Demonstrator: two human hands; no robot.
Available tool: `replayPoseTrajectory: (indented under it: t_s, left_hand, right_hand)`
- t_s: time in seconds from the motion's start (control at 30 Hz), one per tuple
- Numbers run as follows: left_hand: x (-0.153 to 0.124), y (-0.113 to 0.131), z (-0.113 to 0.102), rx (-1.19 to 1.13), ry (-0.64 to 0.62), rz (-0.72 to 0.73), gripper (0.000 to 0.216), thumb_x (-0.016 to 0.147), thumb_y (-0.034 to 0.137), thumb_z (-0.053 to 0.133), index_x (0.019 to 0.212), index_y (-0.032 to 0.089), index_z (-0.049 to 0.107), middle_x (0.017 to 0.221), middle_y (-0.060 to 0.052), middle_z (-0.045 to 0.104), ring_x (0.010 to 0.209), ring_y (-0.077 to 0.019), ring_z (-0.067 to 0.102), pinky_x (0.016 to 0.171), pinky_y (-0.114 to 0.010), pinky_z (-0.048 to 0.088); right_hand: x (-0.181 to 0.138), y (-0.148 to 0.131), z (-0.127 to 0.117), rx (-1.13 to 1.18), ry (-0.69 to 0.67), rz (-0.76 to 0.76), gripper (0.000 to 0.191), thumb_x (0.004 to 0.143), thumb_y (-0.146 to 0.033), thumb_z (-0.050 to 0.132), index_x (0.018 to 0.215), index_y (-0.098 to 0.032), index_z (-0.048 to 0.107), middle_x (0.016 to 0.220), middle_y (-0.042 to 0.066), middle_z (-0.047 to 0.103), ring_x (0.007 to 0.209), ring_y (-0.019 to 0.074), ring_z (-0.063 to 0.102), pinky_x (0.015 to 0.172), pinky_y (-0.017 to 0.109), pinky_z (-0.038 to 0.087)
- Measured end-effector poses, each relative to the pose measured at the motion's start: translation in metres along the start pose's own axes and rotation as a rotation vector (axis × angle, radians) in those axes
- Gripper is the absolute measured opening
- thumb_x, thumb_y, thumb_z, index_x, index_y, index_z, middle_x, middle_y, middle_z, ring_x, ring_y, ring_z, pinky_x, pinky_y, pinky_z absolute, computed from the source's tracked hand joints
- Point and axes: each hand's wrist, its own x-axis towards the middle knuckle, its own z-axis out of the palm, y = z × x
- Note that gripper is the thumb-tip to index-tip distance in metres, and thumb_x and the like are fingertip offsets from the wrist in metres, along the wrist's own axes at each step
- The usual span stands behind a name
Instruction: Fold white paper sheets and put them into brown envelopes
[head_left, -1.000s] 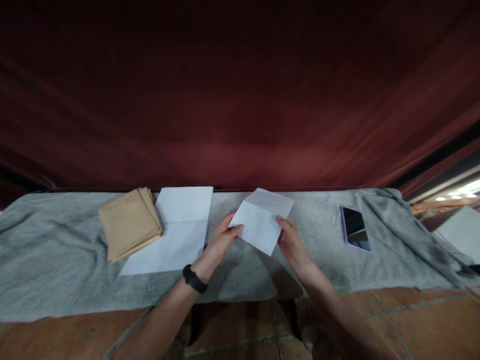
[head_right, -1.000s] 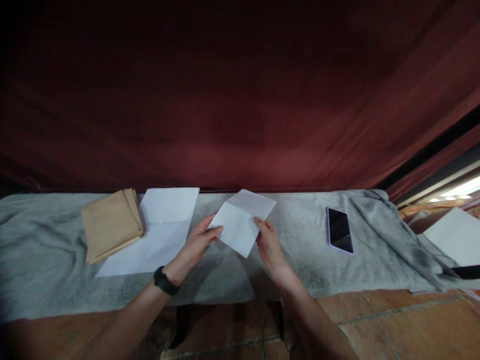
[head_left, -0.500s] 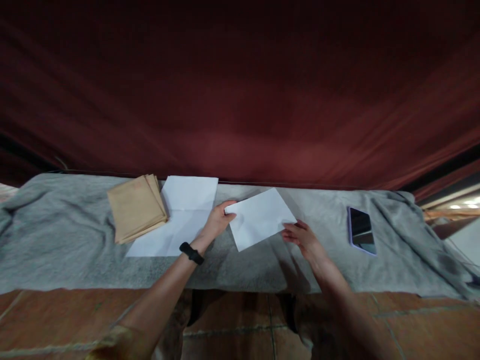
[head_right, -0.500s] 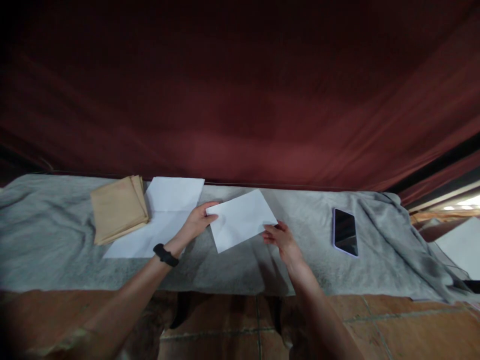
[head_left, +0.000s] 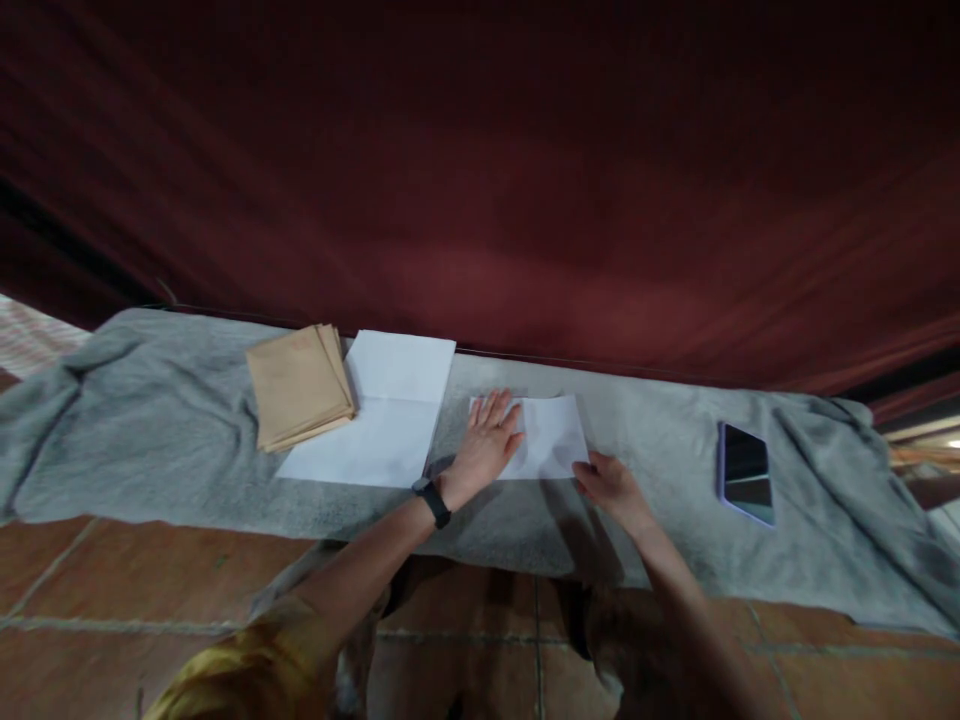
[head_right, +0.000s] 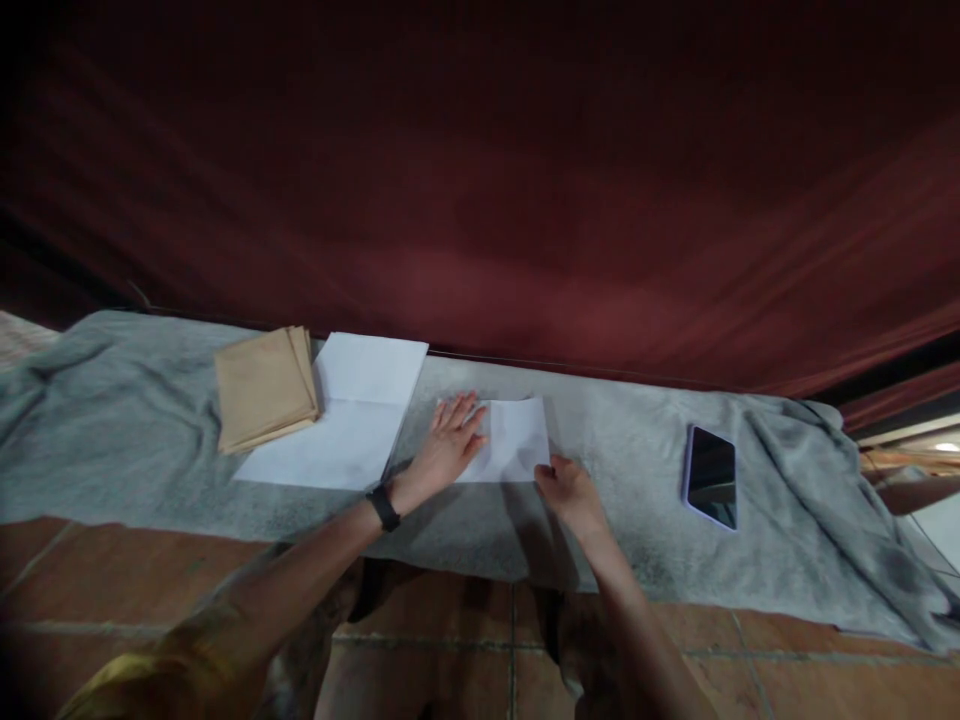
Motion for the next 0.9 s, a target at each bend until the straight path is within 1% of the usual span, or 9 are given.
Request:
replayPoseTrajectory:
  t_s: [0.13, 0.3, 0.43, 0.53, 0.63, 0.7, 0.8, 0.87, 0.9]
  left_hand:
    - [-0.011, 0.019, 0.013, -0.008, -0.091, 0.117, 0.060, 0.104, 0.052, 0.036, 0.149, 0.012, 0.044, 0.161, -0.017, 0.036, 0.153, -0.0286, 0.026, 0.125, -0.053, 0.020]
    - [-0.016, 0.022, 0.017, -0.001, -0.134, 0.186, 0.071, 0.102, 0.058, 0.036, 0.152, 0.007, 0.036, 0.162, -0.020, 0.032, 0.153, -0.0275, 0.024, 0.125, -0.050, 0.018]
    - [-0.018, 0.022, 0.014, -0.006, -0.141, 0.219, 0.071, 0.101, 0.057, 0.040, 0.151, 0.007, 0.039, 0.162, -0.021, 0.031, 0.153, -0.0285, 0.026, 0.125, -0.050, 0.017]
    - [-0.021, 0.023, 0.013, -0.018, -0.160, 0.270, 0.066, 0.102, 0.055, 0.041, 0.152, 0.012, 0.039, 0.162, -0.018, 0.032, 0.152, -0.0263, 0.028, 0.125, -0.048, 0.016]
    - [-0.024, 0.023, 0.012, -0.022, -0.175, 0.304, 0.063, 0.102, 0.052, 0.041, 0.153, 0.016, 0.038, 0.163, -0.015, 0.032, 0.153, -0.0246, 0.027, 0.125, -0.046, 0.014]
    - [-0.026, 0.024, 0.011, -0.016, -0.179, 0.317, 0.062, 0.103, 0.051, 0.041, 0.154, 0.017, 0.038, 0.163, -0.014, 0.032, 0.153, -0.0245, 0.026, 0.125, -0.046, 0.014]
    - [-0.029, 0.027, 0.009, 0.002, -0.188, 0.340, 0.065, 0.102, 0.054, 0.042, 0.154, 0.016, 0.038, 0.163, -0.015, 0.032, 0.153, -0.0263, 0.025, 0.125, -0.047, 0.013]
    - [-0.033, 0.031, 0.007, 0.017, -0.188, 0.355, 0.072, 0.099, 0.061, 0.043, 0.154, 0.015, 0.037, 0.163, -0.016, 0.031, 0.153, -0.0288, 0.024, 0.125, -0.049, 0.012]
    - [-0.035, 0.033, 0.006, 0.022, -0.184, 0.363, 0.077, 0.097, 0.064, 0.044, 0.154, 0.014, 0.036, 0.163, -0.017, 0.030, 0.153, -0.0300, 0.024, 0.125, -0.050, 0.012]
  right_hand:
    - [-0.001, -0.002, -0.001, -0.135, 0.003, -0.005, 0.027, 0.093, -0.030, 0.046, 0.076, -0.021, 0.064, 0.068, 0.002, 0.068, 0.066, 0.0148, 0.064, 0.059, 0.023, 0.036]
    - [0.002, 0.004, -0.002, -0.236, 0.017, 0.035, 0.027, 0.092, -0.034, 0.049, 0.072, -0.022, 0.062, 0.063, 0.001, 0.064, 0.062, 0.0145, 0.061, 0.056, 0.024, 0.033]
    - [0.003, 0.012, -0.006, -0.002, -0.078, 0.009, 0.029, 0.090, -0.035, 0.052, 0.063, -0.023, 0.058, 0.055, -0.002, 0.059, 0.052, 0.0119, 0.056, 0.051, 0.022, 0.035]
    - [0.003, 0.019, -0.008, 0.185, -0.184, 0.052, 0.030, 0.086, -0.040, 0.058, 0.062, -0.022, 0.060, 0.051, -0.002, 0.060, 0.046, 0.0115, 0.054, 0.046, 0.021, 0.037]
    - [0.003, 0.027, -0.013, 0.230, -0.221, 0.102, 0.035, 0.083, -0.050, 0.062, 0.063, -0.021, 0.062, 0.050, -0.001, 0.061, 0.042, 0.0118, 0.052, 0.043, 0.022, 0.037]
    - [0.004, 0.030, -0.021, 0.177, -0.177, 0.104, 0.040, 0.084, -0.056, 0.061, 0.064, -0.021, 0.062, 0.049, -0.001, 0.060, 0.042, 0.0124, 0.052, 0.043, 0.023, 0.037]
    - [0.009, 0.029, -0.034, 0.042, 0.044, 0.079, 0.045, 0.087, -0.061, 0.054, 0.066, -0.022, 0.064, 0.052, 0.001, 0.062, 0.049, 0.0151, 0.056, 0.049, 0.026, 0.040]
    - [0.013, 0.020, -0.035, 0.041, 0.188, -0.009, 0.047, 0.090, -0.063, 0.049, 0.075, -0.022, 0.068, 0.065, 0.004, 0.069, 0.061, 0.0182, 0.062, 0.058, 0.028, 0.046]
    - [0.014, 0.013, -0.033, 0.073, 0.218, -0.075, 0.048, 0.091, -0.063, 0.046, 0.083, -0.022, 0.070, 0.075, 0.006, 0.073, 0.070, 0.0201, 0.065, 0.066, 0.030, 0.050]
